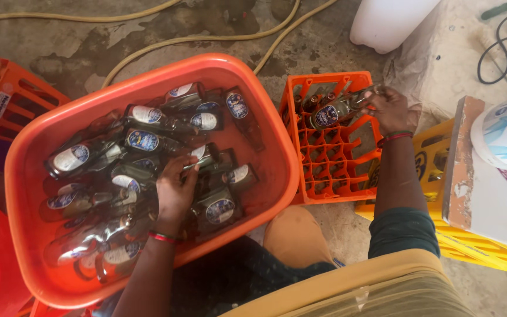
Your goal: The person washes glass bottles by hand in a red tub filled with water, then places them into an orange crate. Another person is also washing bottles in a separate tub nearby.
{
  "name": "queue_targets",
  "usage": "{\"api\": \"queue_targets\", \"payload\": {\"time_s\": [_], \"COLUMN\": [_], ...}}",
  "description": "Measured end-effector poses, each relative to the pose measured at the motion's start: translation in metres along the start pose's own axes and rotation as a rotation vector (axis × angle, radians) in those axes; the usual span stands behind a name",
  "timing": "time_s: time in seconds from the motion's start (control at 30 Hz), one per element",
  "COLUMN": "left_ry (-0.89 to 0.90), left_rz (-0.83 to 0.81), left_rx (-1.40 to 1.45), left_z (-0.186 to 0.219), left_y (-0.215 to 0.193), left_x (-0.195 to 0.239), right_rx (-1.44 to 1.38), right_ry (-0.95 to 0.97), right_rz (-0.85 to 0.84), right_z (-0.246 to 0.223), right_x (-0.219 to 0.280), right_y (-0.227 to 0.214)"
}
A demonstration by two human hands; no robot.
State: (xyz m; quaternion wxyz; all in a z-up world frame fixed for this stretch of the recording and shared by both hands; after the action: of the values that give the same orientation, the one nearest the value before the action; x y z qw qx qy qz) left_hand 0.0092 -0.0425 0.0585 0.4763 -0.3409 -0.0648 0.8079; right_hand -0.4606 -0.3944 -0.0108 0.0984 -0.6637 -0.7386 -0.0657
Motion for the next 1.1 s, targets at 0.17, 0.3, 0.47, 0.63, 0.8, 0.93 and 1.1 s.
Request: {"api": "queue_targets", "payload": {"time_s": [0.17, 0.3, 0.47, 0.63, 0.8, 0.93, 1.1], "left_ry": [-0.07, -0.104, -0.098, -0.089, -0.105, -0.08, -0.086], "left_rz": [-0.017, -0.038, -0.037, -0.034, -0.054, -0.059, -0.068], "left_rx": [0.005, -0.037, -0.014, -0.01, -0.036, -0.048, -0.074], "left_z": [-0.012, -0.018, -0.022, -0.022, -0.025, -0.022, -0.026], "left_y": [0.009, 0.009, 0.009, 0.008, 0.009, 0.01, 0.008], "left_x": [0.005, 0.009, 0.01, 0.01, 0.012, 0.011, 0.013], "right_rx": [-0.326, -0.355, -0.343, -0.302, -0.167, 0.241, 0.701], "right_ry": [0.039, 0.007, 0.044, 0.105, 0.086, 0.032, 0.012], "right_rz": [-0.025, 0.03, 0.052, 0.095, 0.242, 0.377, 0.356], "right_z": [0.009, -0.004, -0.007, 0.008, 0.033, 0.06, 0.12], "right_x": [0.0, 0.005, 0.006, -0.003, -0.021, -0.033, -0.042], "right_y": [-0.021, -0.027, -0.021, -0.026, -0.023, 0.01, 0.053]}}
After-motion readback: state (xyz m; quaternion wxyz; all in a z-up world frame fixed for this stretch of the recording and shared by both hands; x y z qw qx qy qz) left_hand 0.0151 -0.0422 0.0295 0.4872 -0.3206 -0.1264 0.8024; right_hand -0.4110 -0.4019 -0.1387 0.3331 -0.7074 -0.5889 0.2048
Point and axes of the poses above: each hand's wrist, its own x-axis away from the middle knuckle, its own y-axis out of the palm, z = x × y, the point moved 9 cm from there along -x, towards the middle knuckle, and after that the axes turned 13 degrees about y, right-handed, at the moved point
